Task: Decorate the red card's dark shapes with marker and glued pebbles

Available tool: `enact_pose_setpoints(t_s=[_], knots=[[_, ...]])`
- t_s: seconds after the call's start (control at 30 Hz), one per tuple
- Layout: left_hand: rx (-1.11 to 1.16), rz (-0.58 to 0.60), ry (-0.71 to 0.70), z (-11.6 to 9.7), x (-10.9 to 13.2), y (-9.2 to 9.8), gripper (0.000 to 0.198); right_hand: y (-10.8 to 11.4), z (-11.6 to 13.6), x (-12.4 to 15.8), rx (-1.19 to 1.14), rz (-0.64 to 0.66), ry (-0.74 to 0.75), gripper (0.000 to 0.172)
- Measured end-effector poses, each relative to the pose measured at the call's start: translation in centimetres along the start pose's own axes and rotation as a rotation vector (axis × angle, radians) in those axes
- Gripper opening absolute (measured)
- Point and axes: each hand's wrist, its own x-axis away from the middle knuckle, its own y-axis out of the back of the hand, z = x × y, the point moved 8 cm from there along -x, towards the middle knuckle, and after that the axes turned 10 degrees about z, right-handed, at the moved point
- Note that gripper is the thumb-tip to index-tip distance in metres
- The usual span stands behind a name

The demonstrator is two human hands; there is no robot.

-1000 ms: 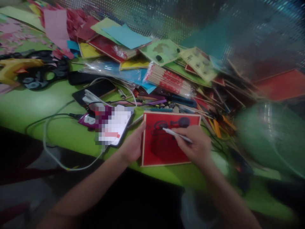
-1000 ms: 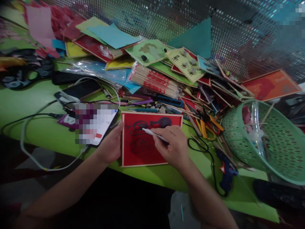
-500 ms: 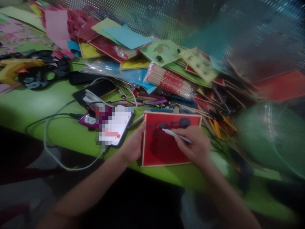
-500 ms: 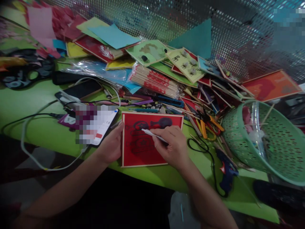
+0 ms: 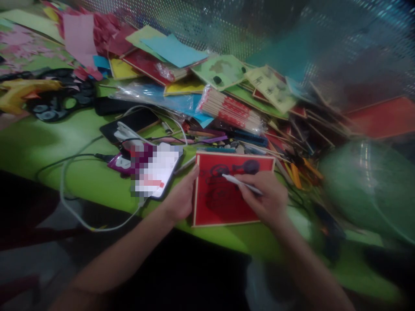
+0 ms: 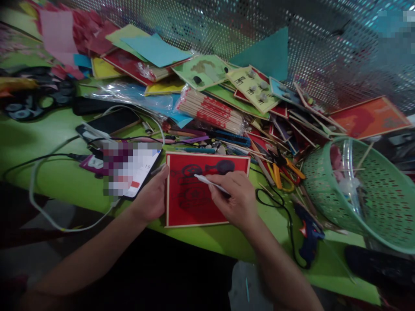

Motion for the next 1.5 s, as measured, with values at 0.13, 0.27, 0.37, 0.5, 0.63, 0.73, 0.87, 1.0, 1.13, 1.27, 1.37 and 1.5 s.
enact_pose_setpoints(t_s=[0.13, 0.27, 0.37, 0.5, 0.63, 0.73, 0.87, 1.0, 1.13, 1.27, 1.37, 1.5], knots=[[-0.008, -0.001, 0.009, 0.02, -0.02, -0.09, 0.05, 0.13, 0.08, 0.01, -0.016, -0.014, 0.01, 0.02], [-0.016, 0.006, 0.009, -0.04, -0.04, -0.31, 0.049, 0.15, 0.17, -0.02, -0.027, -0.014, 0.013, 0.021], [-0.017, 0.01, 0.002, -0.09, -0.02, -0.32, 0.05, 0.13, 0.12, -0.01, -0.019, -0.011, 0.005, 0.019], [0.015, 0.012, 0.006, 0.0, -0.04, -0.39, 0.051, 0.11, 0.01, 0.03, -0.011, -0.009, 0.001, 0.017], [0.029, -0.027, 0.006, 0.06, -0.02, -0.1, 0.051, -0.07, 0.05, 0.09, -0.007, -0.002, 0.015, 0.017], [0.017, -0.032, -0.002, 0.1, 0.06, 0.27, 0.051, -0.34, 0.26, 0.07, -0.003, 0.011, 0.033, 0.017], [0.014, -0.001, 0.003, 0.21, 0.07, 0.33, 0.053, -0.43, 0.49, 0.03, 0.001, 0.004, 0.051, 0.017], [0.012, 0.012, -0.015, -0.03, -0.13, -0.06, 0.053, -0.06, 0.31, 0.05, -0.002, -0.024, 0.041, 0.018], [0.012, 0.02, 0.003, 0.03, -0.23, -0.22, 0.053, 0.25, 0.15, 0.06, -0.005, -0.029, 0.026, 0.018], [0.015, 0.017, -0.004, 0.02, -0.05, 0.08, 0.054, 0.12, 0.3, 0.08, -0.002, -0.02, 0.033, 0.017], [0.015, 0.013, -0.01, 0.02, 0.03, 0.2, 0.053, -0.09, 0.37, 0.12, -0.003, -0.012, 0.041, 0.017], [0.018, -0.007, 0.001, -0.01, -0.11, -0.13, 0.054, 0.06, 0.06, 0.18, -0.007, -0.02, 0.025, 0.018]])
